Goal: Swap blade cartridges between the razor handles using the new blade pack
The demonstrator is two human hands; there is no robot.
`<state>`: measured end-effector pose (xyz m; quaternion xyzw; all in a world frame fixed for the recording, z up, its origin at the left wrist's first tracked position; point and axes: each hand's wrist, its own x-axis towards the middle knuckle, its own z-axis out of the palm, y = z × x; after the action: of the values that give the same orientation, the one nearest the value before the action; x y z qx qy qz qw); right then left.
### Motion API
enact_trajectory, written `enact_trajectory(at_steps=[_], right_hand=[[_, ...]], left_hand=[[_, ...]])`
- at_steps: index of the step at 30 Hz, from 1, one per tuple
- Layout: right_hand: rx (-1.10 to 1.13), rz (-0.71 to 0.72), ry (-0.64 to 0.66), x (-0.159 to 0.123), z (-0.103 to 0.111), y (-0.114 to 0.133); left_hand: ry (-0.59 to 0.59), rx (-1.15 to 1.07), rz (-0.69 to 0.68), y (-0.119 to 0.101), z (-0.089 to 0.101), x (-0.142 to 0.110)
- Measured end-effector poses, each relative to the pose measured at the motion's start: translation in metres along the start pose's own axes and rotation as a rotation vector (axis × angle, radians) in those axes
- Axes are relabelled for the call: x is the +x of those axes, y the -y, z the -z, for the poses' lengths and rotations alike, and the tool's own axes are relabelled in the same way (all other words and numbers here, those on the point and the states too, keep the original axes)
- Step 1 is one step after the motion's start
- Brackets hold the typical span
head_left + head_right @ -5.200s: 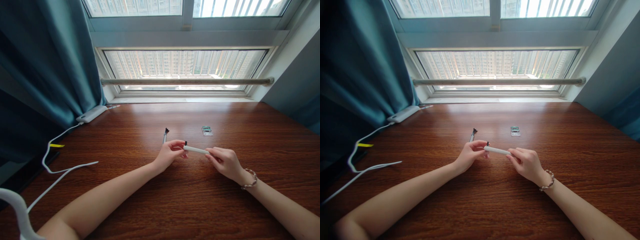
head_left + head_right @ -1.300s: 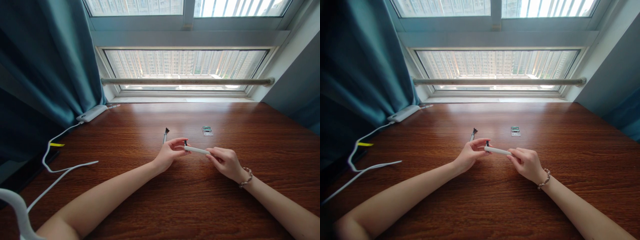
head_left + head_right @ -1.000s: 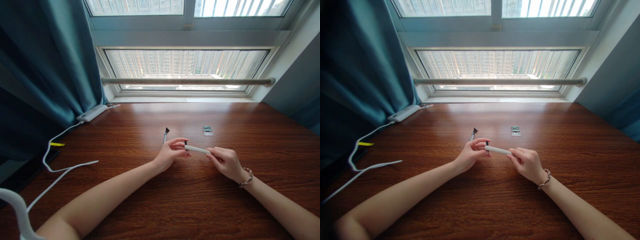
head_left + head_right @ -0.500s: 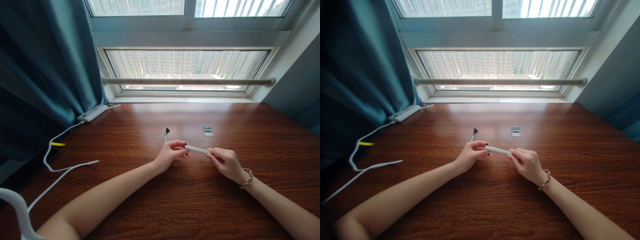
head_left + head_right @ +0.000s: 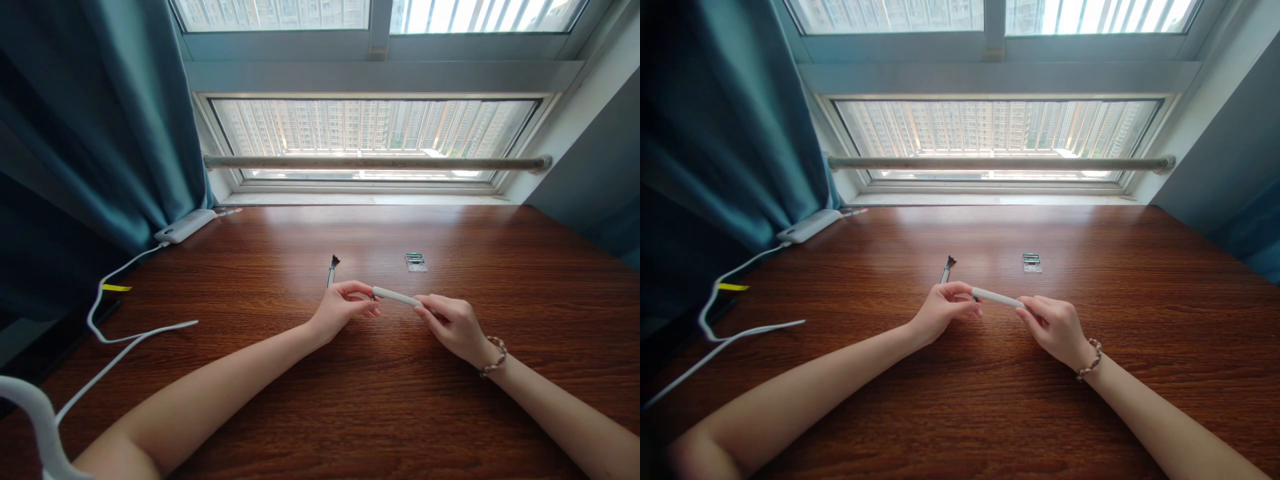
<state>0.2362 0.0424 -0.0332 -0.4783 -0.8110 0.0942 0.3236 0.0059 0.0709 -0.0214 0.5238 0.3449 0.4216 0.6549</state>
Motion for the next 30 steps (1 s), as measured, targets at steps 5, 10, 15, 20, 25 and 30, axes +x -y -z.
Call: enact_trajectory(at_steps=[5, 10, 15, 20, 25, 30], right_hand=[[-0.002, -0.021, -0.035, -0.0001, -0.0001, 0.0003], [-0.035, 0.004, 0.016, 0.0000, -0.0008, -0.0001], [-0.035, -0.027, 0.014, 0.0006, -0.0011, -0.0011], [-0.010, -0.033, 0.038, 0.0012, -0.0012, -0.0006], [0.018, -0.062, -0.002, 0.0013, -0.0017, -0.0010], [0.031, -0.034, 0.011, 0.0016, -0.0023, -0.0019]], left_hand=[[0.005, 0.003, -0.004, 0.0013, 0.0002, 0.0002], [-0.019, 0.001, 0.008, 0.0028, 0.0013, 0.0007], [-0.016, -0.015, 0.012, 0.0060, 0.0027, 0.0023], [-0.012, -0.058, -0.038, 0.0074, 0.0043, 0.0046], [-0.047, -0.068, -0.046, 0.0076, 0.0044, 0.0045], [-0.031, -0.120, -0.043, 0.0057, 0.0027, 0.0046]])
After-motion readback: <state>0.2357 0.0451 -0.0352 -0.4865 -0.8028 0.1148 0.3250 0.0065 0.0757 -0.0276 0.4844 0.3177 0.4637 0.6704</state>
